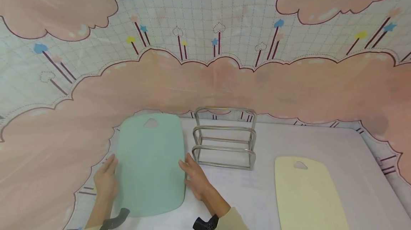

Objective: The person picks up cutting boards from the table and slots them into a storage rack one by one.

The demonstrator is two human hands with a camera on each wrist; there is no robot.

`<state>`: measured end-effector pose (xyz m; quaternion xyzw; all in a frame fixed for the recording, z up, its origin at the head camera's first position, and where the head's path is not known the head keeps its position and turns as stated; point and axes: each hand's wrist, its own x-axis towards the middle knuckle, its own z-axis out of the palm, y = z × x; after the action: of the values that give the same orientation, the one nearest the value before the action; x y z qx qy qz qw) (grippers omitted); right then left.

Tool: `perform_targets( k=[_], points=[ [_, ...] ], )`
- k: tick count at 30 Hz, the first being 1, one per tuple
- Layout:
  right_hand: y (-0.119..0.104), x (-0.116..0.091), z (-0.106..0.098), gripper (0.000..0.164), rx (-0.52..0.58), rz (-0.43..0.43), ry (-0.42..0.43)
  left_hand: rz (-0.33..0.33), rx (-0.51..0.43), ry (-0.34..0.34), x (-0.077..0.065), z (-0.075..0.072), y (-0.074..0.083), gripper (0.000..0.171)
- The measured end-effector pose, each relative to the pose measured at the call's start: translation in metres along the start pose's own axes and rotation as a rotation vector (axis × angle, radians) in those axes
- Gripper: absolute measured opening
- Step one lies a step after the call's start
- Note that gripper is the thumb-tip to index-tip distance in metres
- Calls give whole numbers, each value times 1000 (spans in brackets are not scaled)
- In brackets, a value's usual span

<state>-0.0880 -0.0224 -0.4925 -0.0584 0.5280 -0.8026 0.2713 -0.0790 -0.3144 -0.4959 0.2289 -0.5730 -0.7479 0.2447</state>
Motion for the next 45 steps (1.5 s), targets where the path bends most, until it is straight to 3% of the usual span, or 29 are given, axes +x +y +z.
perform_targets(
  k=[9, 14, 19, 23, 32, 39, 45],
  points=[
    [-2, -1, 4, 76, -18, -69, 21, 42, 68, -96, 0, 3, 9, 51],
    [-6, -4, 8, 73, -51, -109, 7, 86, -9, -89, -2, 6, 13, 51],
    [-13, -6, 12, 70, -70, -143, -19, 189, -51, -102, -3, 11, 18, 48],
    [-19, -7, 15, 73, -73, -158, -43, 243, 8, -133, -6, 16, 24, 47],
    [-21, -8, 18, 74, -95, -175, -53, 261, 137, -198, -16, 21, 37, 54],
    [-31, -7, 17, 76, -238, -308, -81, 304, 215, -237, -22, 23, 43, 61],
    [-36, -8, 16, 70, -286, -368, -108, 341, 250, -226, -23, 24, 48, 60]
  ],
)
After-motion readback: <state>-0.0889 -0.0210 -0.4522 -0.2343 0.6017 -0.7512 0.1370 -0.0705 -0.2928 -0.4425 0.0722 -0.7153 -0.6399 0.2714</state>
